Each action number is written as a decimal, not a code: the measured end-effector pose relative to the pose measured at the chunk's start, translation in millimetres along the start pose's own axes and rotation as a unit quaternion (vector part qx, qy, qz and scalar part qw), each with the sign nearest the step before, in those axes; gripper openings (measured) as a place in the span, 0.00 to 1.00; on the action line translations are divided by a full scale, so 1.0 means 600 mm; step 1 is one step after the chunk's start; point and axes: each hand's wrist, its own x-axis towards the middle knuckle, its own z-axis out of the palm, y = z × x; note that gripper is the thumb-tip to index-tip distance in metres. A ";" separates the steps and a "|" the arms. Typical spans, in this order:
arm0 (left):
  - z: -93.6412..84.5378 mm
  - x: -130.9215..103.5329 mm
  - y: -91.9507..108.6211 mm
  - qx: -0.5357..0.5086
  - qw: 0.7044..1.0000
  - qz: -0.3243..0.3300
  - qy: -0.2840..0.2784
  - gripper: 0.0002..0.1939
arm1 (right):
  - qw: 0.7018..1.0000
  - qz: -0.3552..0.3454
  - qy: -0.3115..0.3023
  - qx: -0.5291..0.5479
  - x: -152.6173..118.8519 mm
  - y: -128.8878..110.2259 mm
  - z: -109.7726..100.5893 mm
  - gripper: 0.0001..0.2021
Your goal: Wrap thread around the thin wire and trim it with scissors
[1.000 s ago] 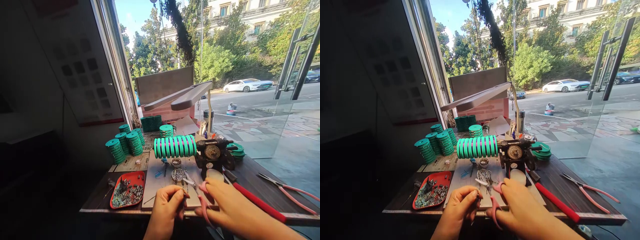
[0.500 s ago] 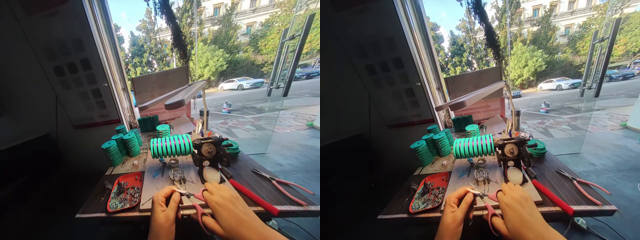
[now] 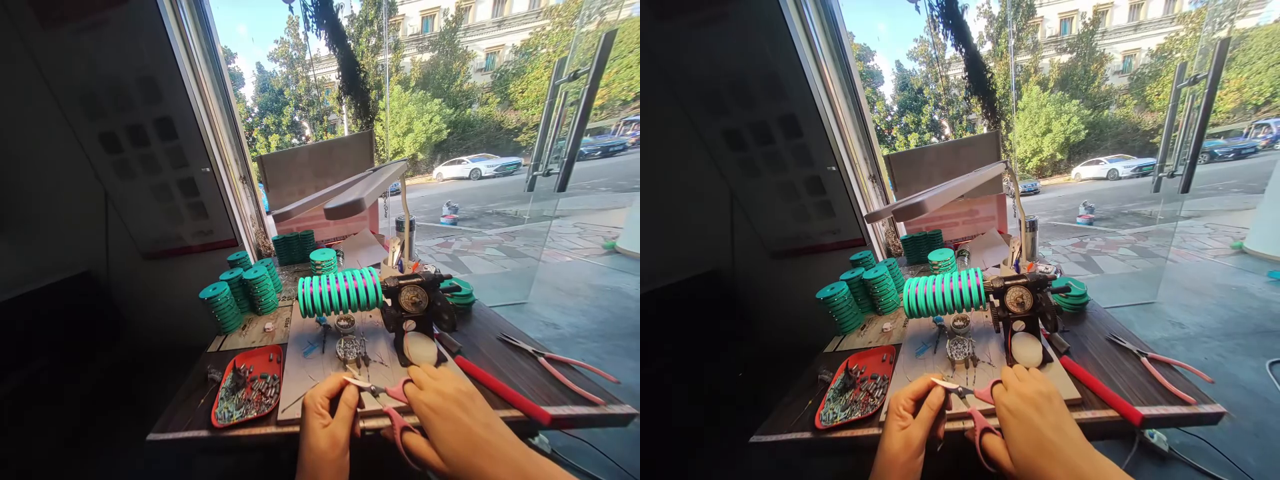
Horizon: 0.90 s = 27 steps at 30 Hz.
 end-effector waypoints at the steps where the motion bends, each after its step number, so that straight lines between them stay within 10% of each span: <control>1: 0.000 0.000 0.000 0.000 1.000 0.000 -0.001 0.16 | 1.000 -0.002 0.003 -0.004 0.000 0.000 0.001 0.06; 27: -0.007 0.006 0.002 -0.030 0.999 -0.022 -0.005 0.20 | 0.999 -0.022 0.037 -0.011 0.002 -0.002 -0.013 0.05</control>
